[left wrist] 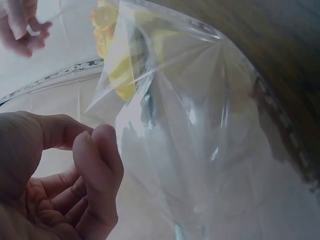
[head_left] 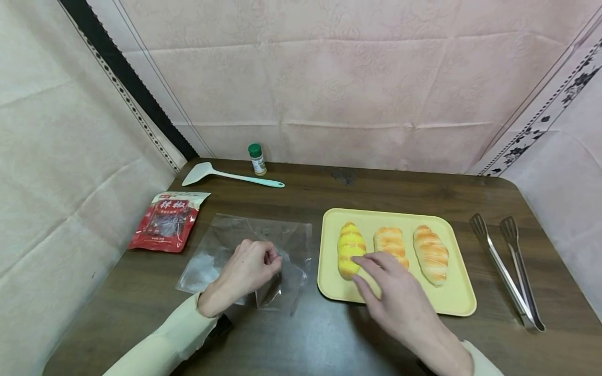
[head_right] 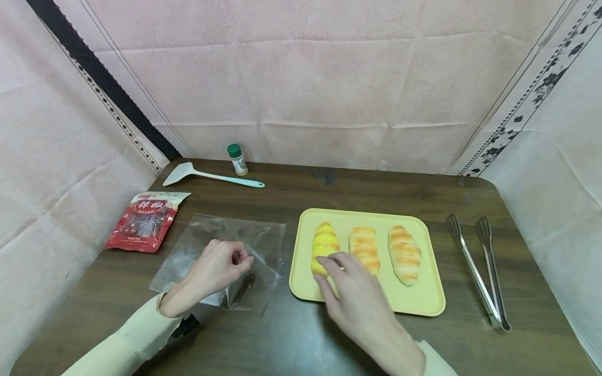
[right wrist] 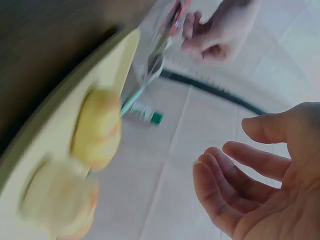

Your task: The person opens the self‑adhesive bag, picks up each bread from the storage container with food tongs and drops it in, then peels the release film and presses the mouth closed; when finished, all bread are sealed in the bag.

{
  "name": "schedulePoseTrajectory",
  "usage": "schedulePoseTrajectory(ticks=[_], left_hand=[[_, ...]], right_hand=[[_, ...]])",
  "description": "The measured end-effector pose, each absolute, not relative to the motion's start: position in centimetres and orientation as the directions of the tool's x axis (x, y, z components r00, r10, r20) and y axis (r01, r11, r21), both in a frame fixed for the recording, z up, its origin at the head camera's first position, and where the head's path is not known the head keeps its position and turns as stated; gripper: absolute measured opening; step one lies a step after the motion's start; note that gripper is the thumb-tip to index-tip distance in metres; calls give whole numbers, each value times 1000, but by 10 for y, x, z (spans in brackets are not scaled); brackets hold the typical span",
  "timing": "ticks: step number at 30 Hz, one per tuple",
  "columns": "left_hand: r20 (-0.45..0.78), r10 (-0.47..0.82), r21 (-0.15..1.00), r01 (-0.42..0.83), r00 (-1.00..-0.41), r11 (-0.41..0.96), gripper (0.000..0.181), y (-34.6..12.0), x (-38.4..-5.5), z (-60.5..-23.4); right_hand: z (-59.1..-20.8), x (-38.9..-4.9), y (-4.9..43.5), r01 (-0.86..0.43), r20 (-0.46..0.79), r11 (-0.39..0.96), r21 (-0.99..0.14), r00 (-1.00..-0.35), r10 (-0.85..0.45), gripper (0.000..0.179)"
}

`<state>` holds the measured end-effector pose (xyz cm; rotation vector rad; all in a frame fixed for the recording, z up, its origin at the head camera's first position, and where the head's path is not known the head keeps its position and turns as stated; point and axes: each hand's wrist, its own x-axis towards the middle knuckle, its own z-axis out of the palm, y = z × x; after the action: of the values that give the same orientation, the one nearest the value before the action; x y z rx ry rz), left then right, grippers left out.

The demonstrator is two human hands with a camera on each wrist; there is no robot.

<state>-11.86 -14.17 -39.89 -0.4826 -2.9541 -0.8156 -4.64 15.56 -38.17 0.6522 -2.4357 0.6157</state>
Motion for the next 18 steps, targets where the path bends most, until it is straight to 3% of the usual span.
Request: schedulePoseTrajectory(ticks=[5, 10, 18], left_hand=[[123, 284, 497, 307, -951, 812, 20, -142, -122, -401], [102, 276, 506, 289, -956, 813, 21, -142, -123, -400], [81, 264, 526, 266, -961, 808, 20, -142, -124, -401]], right_hand=[[-384, -37, 198, -480, 639, 813, -330, -747, -182, 41], [-391, -30, 249, -390, 655, 839, -380, -754, -54, 33], [-397, -25, 324, -61, 510, 892, -447, -837, 198, 25]])
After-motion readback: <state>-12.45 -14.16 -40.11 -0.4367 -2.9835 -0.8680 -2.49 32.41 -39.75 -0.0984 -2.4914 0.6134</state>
